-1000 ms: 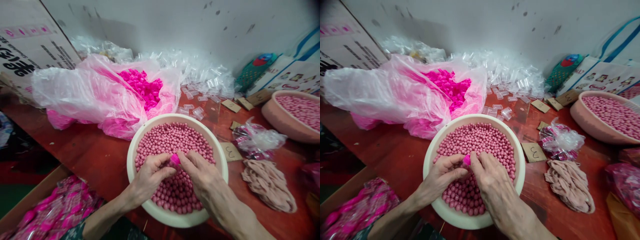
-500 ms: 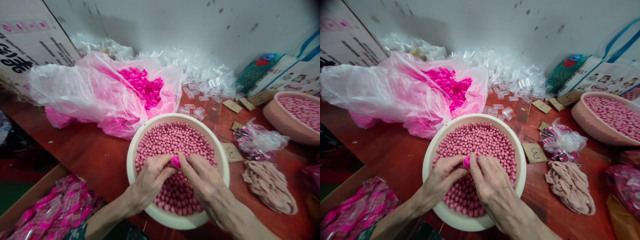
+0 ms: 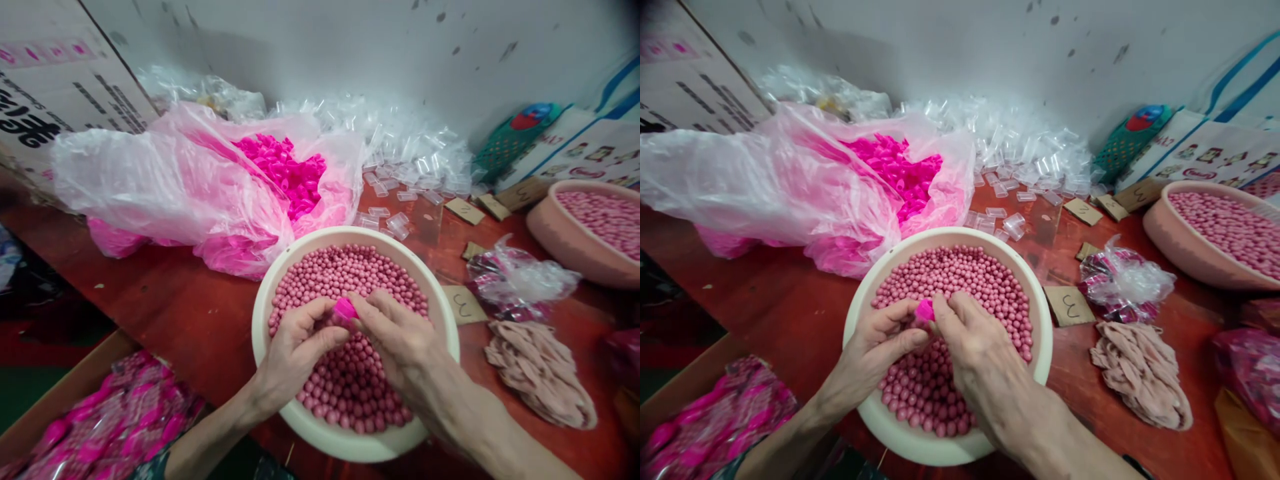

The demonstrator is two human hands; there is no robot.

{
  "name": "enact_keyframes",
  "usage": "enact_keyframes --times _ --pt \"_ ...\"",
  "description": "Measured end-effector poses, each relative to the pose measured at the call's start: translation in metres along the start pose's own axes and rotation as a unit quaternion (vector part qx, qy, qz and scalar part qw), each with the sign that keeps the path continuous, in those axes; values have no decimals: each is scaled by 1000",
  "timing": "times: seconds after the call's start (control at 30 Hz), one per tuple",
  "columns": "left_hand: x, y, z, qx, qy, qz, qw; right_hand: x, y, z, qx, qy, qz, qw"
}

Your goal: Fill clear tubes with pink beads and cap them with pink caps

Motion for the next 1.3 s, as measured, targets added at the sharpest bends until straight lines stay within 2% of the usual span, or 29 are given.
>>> enact_keyframes --times 0.2,0.3,0.4,0.53,0.73,0.93,1.07,1.17,1.23,1.3 --pt "-3 1 3 72 103 39 991 7 3 -16 -80 -84 13 993" --pt "-5 2 3 53 99 31 993 4 3 -15 -153 -121 15 981" --pt "-5 1 4 30 102 30 994 0 1 -11 -174 -99 -23 979" --pt "-3 0 6 5 98 38 994 5 -8 -10 -141 -54 -70 986" --pt "3 2 10 -83 47 5 995 11 -16 -8 -89 -53 -87 991" --pt "5 3 7 -151 11 19 988 18 -16 -1 41 21 -62 997" --pt "4 2 7 -134 27 26 990 18 -14 6 161 55 -100 980" --pt "3 0 6 -118 31 23 992 14 -15 10 214 53 -72 973" --pt "3 0 5 -115 24 19 993 12 -15 10 220 49 -35 974" --pt "3 1 5 -117 16 14 993 9 -15 11 228 52 -27 972"
Point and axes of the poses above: each hand's wrist, its own x-axis away from the middle knuckle, its own y-axis out of the back of the hand, z = x × y, the point moved 3 cm from there along -x, towards the middle knuckle, and after that the axes turned 14 degrees about x, right-handed, at the moved point
